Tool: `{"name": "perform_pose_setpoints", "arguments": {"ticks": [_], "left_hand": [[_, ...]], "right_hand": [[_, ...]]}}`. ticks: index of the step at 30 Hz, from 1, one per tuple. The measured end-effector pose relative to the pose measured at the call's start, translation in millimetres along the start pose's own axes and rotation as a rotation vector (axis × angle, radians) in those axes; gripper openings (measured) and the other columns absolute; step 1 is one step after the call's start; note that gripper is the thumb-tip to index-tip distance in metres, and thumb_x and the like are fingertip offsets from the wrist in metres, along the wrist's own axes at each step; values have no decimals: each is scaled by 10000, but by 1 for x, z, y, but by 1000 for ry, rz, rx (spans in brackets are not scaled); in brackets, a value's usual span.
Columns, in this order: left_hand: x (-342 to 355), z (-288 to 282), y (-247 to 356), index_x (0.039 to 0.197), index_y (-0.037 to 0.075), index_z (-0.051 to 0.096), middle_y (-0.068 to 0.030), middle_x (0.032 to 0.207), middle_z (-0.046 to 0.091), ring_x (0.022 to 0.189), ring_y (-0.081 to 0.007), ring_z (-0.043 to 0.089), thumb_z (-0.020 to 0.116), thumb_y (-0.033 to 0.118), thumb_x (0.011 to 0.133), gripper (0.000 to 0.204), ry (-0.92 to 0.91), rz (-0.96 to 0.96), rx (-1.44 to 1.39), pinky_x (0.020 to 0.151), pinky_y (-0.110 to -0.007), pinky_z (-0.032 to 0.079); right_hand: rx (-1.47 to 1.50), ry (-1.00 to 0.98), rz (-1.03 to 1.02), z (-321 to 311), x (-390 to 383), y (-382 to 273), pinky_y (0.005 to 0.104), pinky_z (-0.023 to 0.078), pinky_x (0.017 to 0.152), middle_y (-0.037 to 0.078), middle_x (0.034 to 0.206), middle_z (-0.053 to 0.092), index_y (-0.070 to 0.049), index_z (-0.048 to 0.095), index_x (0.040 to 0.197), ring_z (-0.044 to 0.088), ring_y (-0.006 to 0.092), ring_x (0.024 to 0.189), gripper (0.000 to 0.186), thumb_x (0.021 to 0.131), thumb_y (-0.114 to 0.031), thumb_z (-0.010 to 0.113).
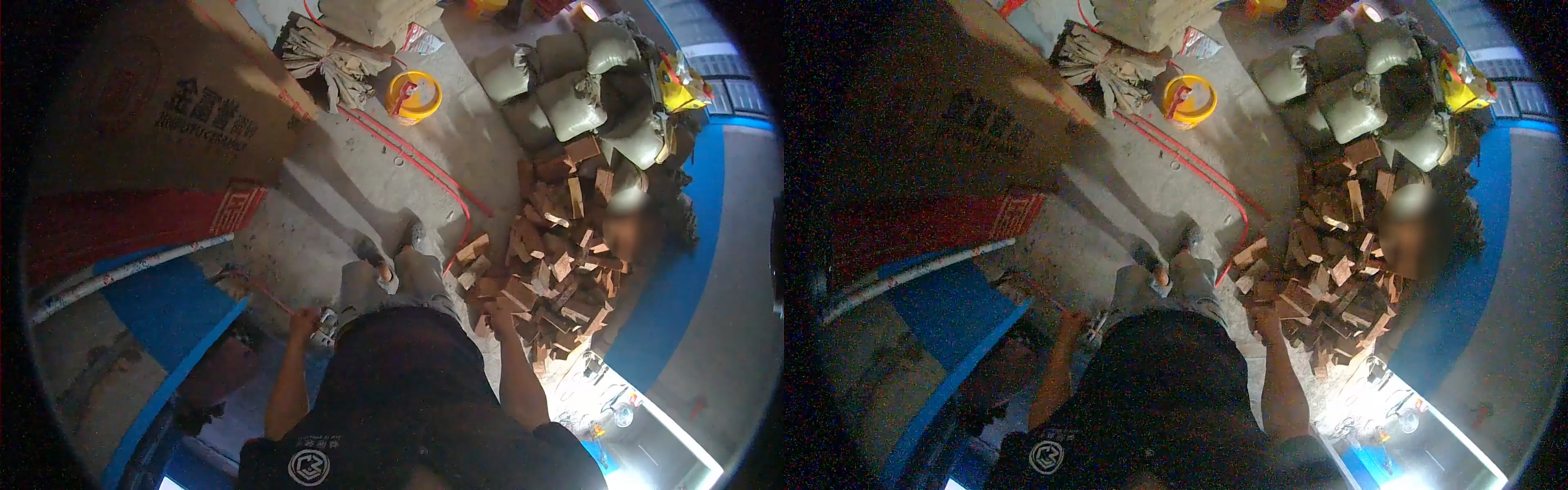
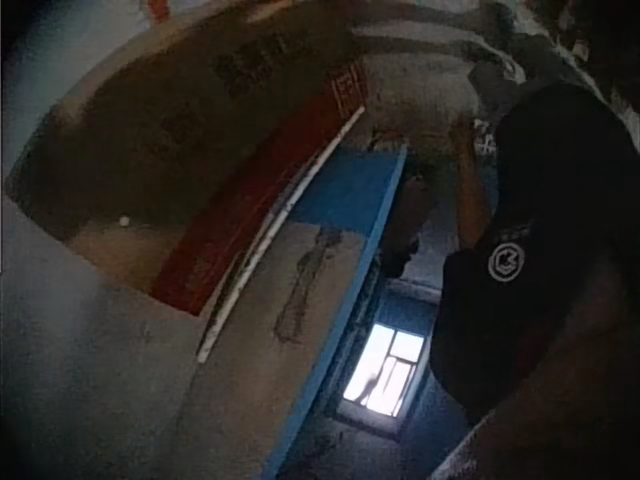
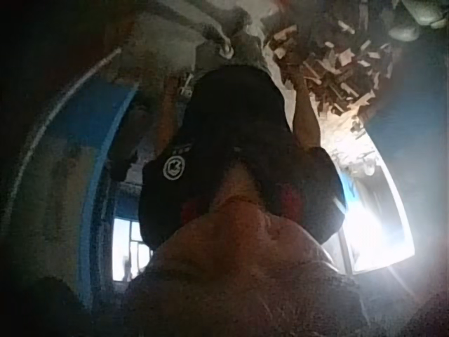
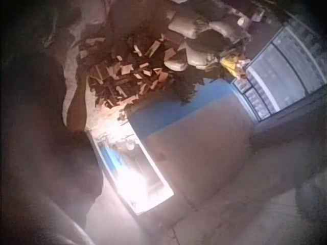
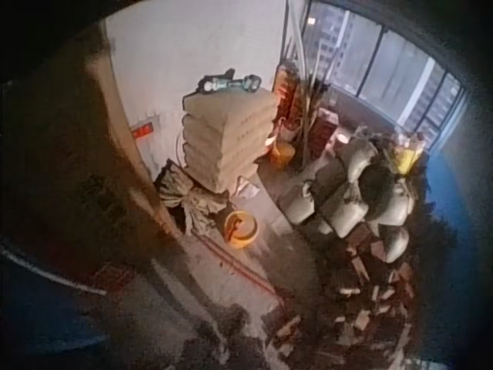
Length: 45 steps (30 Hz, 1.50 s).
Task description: The person adjusts a leveling string along a partially built brick wall and then uses a trowel to apply mortar from a bucket to a brick before placing it onto the structure.
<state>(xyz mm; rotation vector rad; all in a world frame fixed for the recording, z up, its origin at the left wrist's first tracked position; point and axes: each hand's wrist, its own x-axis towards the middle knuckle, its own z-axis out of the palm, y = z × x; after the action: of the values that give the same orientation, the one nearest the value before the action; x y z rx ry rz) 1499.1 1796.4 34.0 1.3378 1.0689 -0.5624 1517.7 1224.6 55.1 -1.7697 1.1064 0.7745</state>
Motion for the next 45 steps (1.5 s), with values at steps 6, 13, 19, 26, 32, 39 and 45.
{"name": "perform_pose_setpoints", "arguments": {"ticks": [6,13,19,26,32,39,45], "left_hand": [[42,-26,-56,905,25,647,-36,688,576,573,-141,547,603,204,861,190,-277,-29,-92,505,-287,449],[-2,29,5,915,32,625,-83,760,586,572,-203,538,613,173,839,161,-91,-15,-101,496,-370,428],[15,70,-23,968,-1,622,-116,850,648,720,-203,632,630,171,861,203,-67,65,-337,607,-351,522],[44,60,-149,954,17,623,-125,822,658,627,-205,621,624,187,863,193,-193,-65,-350,564,-362,504],[16,73,-165,774,-7,633,-127,699,644,499,-220,574,566,282,854,307,-145,200,-727,487,-411,468],[20,84,-170,749,14,648,-122,701,658,501,-213,578,622,233,799,226,-35,182,-793,453,-362,453],[58,98,-172,660,45,650,-141,737,655,644,-291,609,574,191,708,171,175,640,140,618,-429,507]], "right_hand": [[-383,-26,-643,-23,44,10,288,408,468,52,700,570,-52,635,889,513,146,536,221,888,-250,538],[-477,-35,-154,-6,-38,-130,339,406,522,122,764,599,-7,608,819,557,194,658,320,910,-306,536],[-1355,-104,-1022,-85,120,-63,383,508,608,143,817,638,-62,635,965,621,258,726,264,807,-273,655],[-974,-176,-986,-91,166,-133,421,495,646,157,919,624,-79,557,1124,582,245,716,341,854,-283,607],[-172,-273,-383,-62,121,-183,495,464,664,191,1091,612,-117,438,1369,536,233,712,528,911,-360,539],[-507,-313,-420,-31,96,-192,480,464,643,177,1060,617,-111,462,1313,543,231,699,471,908,-340,537],[-705,-352,-489,4,89,-218,467,464,625,165,1034,620,-107,482,1265,550,229,688,423,906,-324,535]]}}
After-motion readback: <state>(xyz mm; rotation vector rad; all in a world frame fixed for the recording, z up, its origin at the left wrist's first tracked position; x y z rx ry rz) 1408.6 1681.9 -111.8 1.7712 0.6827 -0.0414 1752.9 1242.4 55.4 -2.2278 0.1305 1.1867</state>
